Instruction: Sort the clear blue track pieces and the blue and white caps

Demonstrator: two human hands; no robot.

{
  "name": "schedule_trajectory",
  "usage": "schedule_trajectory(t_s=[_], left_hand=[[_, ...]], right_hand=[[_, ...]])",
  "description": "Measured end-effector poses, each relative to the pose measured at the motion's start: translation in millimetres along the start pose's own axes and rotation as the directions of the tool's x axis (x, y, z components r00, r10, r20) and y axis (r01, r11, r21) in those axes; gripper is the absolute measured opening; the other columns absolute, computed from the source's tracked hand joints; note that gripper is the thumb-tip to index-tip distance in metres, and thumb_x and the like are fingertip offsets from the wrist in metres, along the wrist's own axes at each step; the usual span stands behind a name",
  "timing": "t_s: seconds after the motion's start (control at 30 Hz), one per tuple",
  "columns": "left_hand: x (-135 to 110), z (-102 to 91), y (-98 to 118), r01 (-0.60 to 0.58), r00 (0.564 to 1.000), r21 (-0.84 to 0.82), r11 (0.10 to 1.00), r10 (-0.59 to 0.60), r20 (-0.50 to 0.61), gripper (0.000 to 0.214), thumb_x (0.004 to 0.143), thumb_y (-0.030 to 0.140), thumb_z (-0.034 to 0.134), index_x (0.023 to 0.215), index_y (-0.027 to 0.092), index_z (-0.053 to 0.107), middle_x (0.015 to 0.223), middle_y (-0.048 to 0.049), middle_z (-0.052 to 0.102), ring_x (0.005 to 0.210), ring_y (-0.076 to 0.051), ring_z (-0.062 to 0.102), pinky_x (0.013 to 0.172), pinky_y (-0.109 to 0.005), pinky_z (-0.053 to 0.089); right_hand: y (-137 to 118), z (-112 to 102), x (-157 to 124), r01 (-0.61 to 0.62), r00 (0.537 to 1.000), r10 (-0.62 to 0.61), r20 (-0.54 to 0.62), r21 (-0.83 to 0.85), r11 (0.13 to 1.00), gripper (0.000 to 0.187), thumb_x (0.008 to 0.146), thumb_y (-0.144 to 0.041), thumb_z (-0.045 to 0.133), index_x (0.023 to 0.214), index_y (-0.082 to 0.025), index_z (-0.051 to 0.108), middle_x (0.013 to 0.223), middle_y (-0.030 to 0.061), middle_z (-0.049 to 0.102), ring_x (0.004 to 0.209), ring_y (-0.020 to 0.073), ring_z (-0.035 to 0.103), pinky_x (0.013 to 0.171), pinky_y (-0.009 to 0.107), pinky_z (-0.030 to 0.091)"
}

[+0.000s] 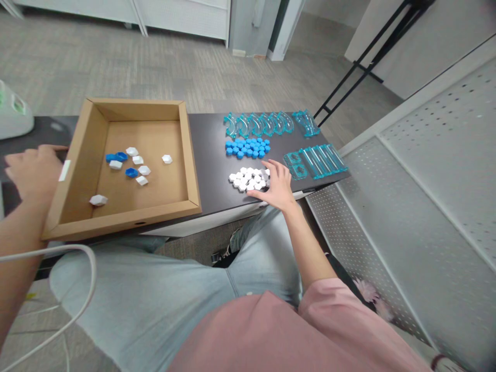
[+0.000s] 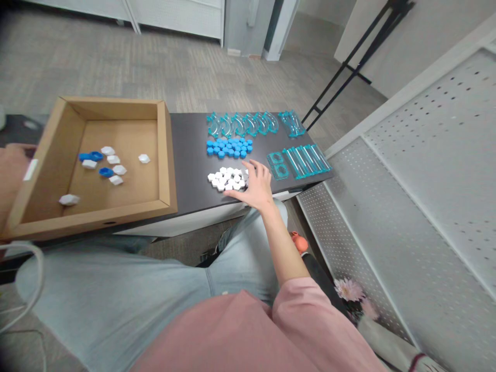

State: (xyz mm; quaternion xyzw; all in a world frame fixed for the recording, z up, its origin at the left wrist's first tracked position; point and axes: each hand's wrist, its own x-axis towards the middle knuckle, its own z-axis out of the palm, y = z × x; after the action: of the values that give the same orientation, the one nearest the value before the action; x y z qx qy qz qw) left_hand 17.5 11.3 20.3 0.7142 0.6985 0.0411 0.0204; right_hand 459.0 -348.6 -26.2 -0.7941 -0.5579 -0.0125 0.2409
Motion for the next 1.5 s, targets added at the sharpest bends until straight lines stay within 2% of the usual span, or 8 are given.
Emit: schedule_trajectory(t_s=[0.17,0.37,1.0,1.17,1.27,1.37,1.43,1.5], left_hand=[[9.9,9.6,-11.1,0.020,0.999,-0.033,0.999,-0.021,-0.035,0.083,0.098,0.033,0.020,0.155,-0.010,0.064,0.156,-0.0429,0.062,0.159,-0.051,0.050,0.122,-0.075,0.051],[7.1,6.9,-8.5,0.015,1.000,-0.048,0.999,-0.015,-0.003,0.084,0.099,0.038,0.021,0.158,-0.002,0.065,0.161,-0.0399,0.060,0.160,-0.053,0.048,0.125,-0.076,0.047],[-2.4,1.8,-4.9,0.016,1.000,-0.130,0.991,-0.018,-0.018,0.079,0.101,0.037,0.024,0.157,0.000,0.066,0.161,-0.0388,0.059,0.160,-0.052,0.045,0.126,-0.078,0.044],[-5.7,5.0,-4.3,0.016,0.997,-0.139,0.990,-0.027,-0.072,0.071,0.102,0.030,0.028,0.154,0.006,0.069,0.159,-0.0326,0.064,0.159,-0.048,0.047,0.128,-0.072,0.045],[-8.4,3.3,-2.0,0.008,0.997,-0.137,0.991,-0.018,-0.072,0.070,0.105,0.028,0.026,0.155,0.005,0.069,0.159,-0.0339,0.064,0.158,-0.048,0.047,0.128,-0.071,0.045],[-12.7,-1.4,0.5,-0.004,0.999,-0.147,0.989,-0.003,-0.046,0.068,0.108,0.028,0.027,0.158,0.006,0.068,0.161,-0.0345,0.062,0.158,-0.049,0.046,0.127,-0.072,0.045],[-16.0,-4.3,1.2,-0.015,0.999,-0.162,0.987,0.010,-0.033,0.066,0.110,0.029,0.029,0.160,0.006,0.066,0.162,-0.0350,0.062,0.158,-0.049,0.046,0.127,-0.070,0.043],[-18.7,-5.8,0.6,-0.027,0.999,-0.187,0.982,0.022,-0.027,0.066,0.112,0.029,0.028,0.161,0.004,0.065,0.162,-0.0356,0.061,0.158,-0.048,0.045,0.128,-0.068,0.041]], right_hand=[[-20.1,1.5,7.3,0.061,0.992,-0.058,0.110,-0.027,0.998,0.114,0.082,-0.096,0.083,0.169,-0.027,0.060,0.173,0.0208,0.058,0.155,0.0483,0.053,0.128,0.065,0.043],[-26.0,4.7,8.0,0.069,0.993,-0.066,0.096,-0.035,0.997,0.100,0.087,-0.090,0.085,0.164,-0.029,0.067,0.165,0.0187,0.064,0.150,0.0465,0.057,0.125,0.062,0.045],[-31.3,11.3,13.0,0.101,0.992,-0.105,0.069,0.064,0.993,0.103,0.087,-0.087,0.086,0.166,-0.026,0.061,0.163,0.0200,0.064,0.150,0.0469,0.057,0.125,0.063,0.046],[-14.1,15.4,10.2,0.066,0.984,-0.021,-0.175,0.253,0.965,0.076,0.101,-0.078,0.070,0.156,-0.027,0.062,0.155,0.0176,0.069,0.146,0.0412,0.062,0.124,0.061,0.048],[-10.2,14.9,8.5,0.031,0.945,0.097,-0.313,0.379,0.925,0.054,0.108,-0.070,0.056,0.141,-0.028,0.064,0.141,0.0149,0.073,0.137,0.0363,0.067,0.119,0.058,0.051],[-22.1,9.4,10.0,0.005,0.908,0.170,-0.382,0.415,0.910,0.041,0.108,-0.062,0.058,0.126,-0.027,0.067,0.126,0.0121,0.075,0.125,0.0341,0.070,0.116,0.058,0.050],[-41.5,3.0,15.5,0.047,0.924,0.121,-0.362,0.421,0.906,0.033,0.106,-0.056,0.065,0.119,-0.026,0.069,0.116,0.0093,0.075,0.113,0.0316,0.070,0.109,0.054,0.052],[-70.0,-3.8,26.8,0.156,0.961,-0.039,-0.274,0.420,0.894,0.025,0.107,-0.050,0.068,0.114,-0.027,0.072,0.107,0.0060,0.075,0.101,0.0285,0.070,0.102,0.050,0.053]])
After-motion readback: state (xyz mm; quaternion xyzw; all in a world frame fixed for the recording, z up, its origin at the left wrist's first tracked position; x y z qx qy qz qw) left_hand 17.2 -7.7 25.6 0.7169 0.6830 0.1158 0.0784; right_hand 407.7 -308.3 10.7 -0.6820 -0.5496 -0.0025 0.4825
